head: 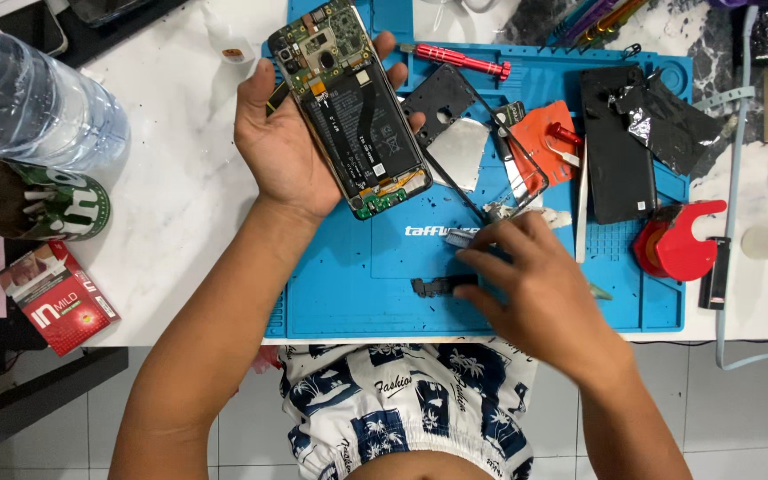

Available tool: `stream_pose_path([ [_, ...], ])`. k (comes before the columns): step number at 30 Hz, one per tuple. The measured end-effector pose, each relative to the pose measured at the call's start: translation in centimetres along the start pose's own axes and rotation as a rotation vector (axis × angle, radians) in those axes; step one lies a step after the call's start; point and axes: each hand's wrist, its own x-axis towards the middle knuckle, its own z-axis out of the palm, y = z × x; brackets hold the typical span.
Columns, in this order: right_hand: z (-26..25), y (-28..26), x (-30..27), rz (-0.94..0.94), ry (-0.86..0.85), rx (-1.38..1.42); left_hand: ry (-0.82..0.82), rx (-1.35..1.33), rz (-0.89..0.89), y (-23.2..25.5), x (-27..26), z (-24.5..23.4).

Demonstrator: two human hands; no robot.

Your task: The person disassembles a smartphone on a blue work mat, removing the back cover, disconnecting internal cables, and detaching the motherboard and battery. They handle the components by hand, placing removed parts on the mat.

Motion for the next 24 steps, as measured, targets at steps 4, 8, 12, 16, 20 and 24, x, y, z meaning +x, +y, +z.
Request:
stream_pose_path([
  [4,1.5,-0.3,-1.0,-0.002,-0.005,-0.103,-0.203,0.010,-0.001,-0.5,0.3,-2.2],
  [8,2.0,-0.5,-1.4,0.025,-0.096,-0.016,-0.249,-0.007,-0.035,-0.9,0.2,-2.4],
  [12,2.5,-0.5,-2.0,0.137,-0.134,0.082,-0.256,0.008,-0.024,-1.0,0.2,-2.3],
  [16,2.3,-0.7,-1.8,0.219,-0.164,0.148,-0.310,-0.003,-0.028,-1.0,0.3,-2.5],
  [20,1.7,-1.2,-1.1,0.127,-0.011,0.352,-0.217,-0.052,-0.066,-1.2,0.3,-2.3],
  [24,-0.5,-1.4,0.3,0.141,0.166,0.484,-0.350,-0.061,-0.108,-2.1,0.3,-3.1],
])
